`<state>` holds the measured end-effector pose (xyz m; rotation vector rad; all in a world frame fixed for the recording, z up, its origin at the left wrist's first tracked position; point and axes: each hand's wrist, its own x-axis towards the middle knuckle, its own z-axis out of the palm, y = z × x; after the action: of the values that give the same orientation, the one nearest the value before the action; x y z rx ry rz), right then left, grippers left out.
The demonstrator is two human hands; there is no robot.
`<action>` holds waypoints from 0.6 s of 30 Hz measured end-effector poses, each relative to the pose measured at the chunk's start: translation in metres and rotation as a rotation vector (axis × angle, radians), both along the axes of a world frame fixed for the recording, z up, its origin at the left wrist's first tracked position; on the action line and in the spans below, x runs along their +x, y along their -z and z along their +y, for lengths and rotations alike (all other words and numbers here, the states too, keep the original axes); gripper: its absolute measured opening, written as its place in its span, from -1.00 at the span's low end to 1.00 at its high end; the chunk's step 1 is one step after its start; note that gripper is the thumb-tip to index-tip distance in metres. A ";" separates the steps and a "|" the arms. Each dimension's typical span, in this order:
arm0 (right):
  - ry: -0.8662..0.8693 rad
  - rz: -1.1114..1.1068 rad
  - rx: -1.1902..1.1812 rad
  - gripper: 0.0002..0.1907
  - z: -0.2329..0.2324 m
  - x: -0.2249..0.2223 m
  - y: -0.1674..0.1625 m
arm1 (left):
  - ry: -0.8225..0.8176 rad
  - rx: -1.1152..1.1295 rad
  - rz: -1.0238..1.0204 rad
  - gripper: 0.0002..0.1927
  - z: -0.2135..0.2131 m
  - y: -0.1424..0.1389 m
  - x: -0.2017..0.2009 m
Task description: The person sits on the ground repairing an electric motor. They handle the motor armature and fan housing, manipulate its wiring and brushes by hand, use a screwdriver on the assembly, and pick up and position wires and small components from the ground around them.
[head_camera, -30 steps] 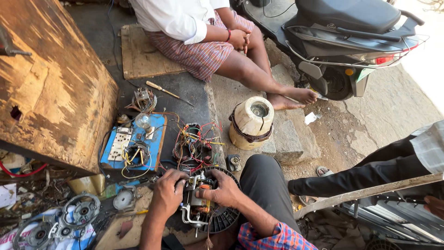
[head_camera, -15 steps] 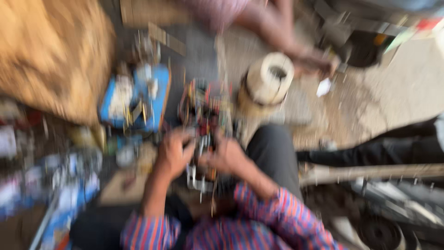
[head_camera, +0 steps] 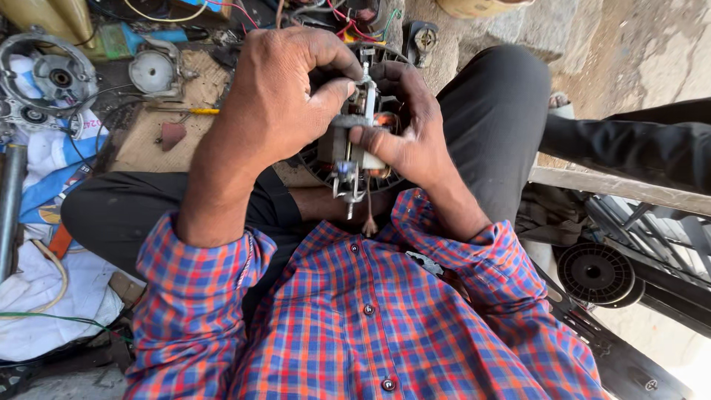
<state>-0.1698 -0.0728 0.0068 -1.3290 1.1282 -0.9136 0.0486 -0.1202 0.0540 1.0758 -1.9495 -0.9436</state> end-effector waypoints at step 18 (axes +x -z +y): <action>-0.069 0.109 0.157 -0.29 -0.014 -0.019 0.000 | 0.112 -0.124 -0.286 -0.86 -0.013 0.001 -0.020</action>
<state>-0.1890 -0.0870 0.0068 -1.2926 1.2048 -0.6941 0.0289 -0.1329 0.0532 1.0866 -2.2902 -0.7465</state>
